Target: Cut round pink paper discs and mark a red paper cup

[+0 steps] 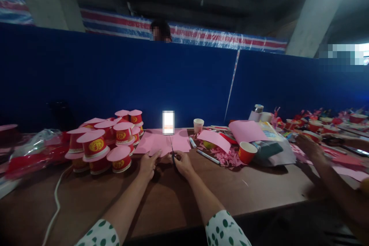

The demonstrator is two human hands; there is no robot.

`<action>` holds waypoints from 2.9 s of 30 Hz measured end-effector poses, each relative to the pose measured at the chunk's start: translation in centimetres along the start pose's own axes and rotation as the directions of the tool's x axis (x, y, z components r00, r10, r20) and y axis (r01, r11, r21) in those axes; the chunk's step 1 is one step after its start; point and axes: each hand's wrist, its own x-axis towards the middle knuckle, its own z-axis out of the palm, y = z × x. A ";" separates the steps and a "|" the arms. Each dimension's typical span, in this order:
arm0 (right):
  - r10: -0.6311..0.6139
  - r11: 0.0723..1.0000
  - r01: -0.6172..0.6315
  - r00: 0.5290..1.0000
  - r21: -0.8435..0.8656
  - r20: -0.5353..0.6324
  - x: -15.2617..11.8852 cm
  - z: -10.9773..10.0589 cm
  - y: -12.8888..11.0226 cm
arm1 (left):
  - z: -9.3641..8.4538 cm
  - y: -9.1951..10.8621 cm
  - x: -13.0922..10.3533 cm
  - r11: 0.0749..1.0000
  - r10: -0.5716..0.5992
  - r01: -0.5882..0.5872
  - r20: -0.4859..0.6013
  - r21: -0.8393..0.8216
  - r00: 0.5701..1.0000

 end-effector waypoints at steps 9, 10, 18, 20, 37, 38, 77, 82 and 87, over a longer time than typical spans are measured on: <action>0.005 1.000 -0.005 1.000 0.014 -0.001 0.0 0.0 -0.2 | 0.1 0.1 -0.1 1.000 -0.010 0.010 -0.016 0.011 1.000; 0.005 1.000 -0.005 1.000 0.013 0.000 0.0 0.0 -0.2 | 0.1 0.1 -0.1 1.000 -0.009 0.010 -0.016 0.009 1.000; -0.006 1.000 0.006 1.000 -0.010 -0.003 0.1 -0.1 0.1 | 0.0 0.1 0.0 1.000 -0.003 0.003 0.003 -0.006 1.000; -0.007 1.000 0.007 1.000 -0.016 -0.006 0.1 -0.1 0.0 | 0.0 0.1 -0.1 1.000 0.001 -0.001 0.017 -0.013 1.000; -0.013 0.999 0.012 1.000 -0.038 -0.008 -0.2 0.0 -0.8 | 0.0 0.2 0.0 0.999 -0.008 0.008 0.001 -0.036 1.000; -0.014 0.999 0.014 1.000 -0.039 -0.008 -0.2 0.0 -0.9 | 0.0 0.2 0.0 0.999 -0.007 0.007 -0.002 -0.037 1.000; -0.011 1.000 0.011 1.000 -0.002 -0.003 -0.1 0.0 -0.4 | 0.0 0.4 -0.2 0.999 0.031 -0.032 0.037 0.005 0.999; -0.016 1.000 0.016 1.000 -0.015 -0.003 -0.1 0.0 -0.5 | -0.1 0.0 0.1 0.999 0.033 -0.033 0.035 -0.009 0.999; -0.018 1.000 0.018 1.000 -0.022 -0.004 -0.1 0.0 -0.4 | -0.3 -0.2 0.3 0.999 0.036 -0.036 0.034 -0.012 0.999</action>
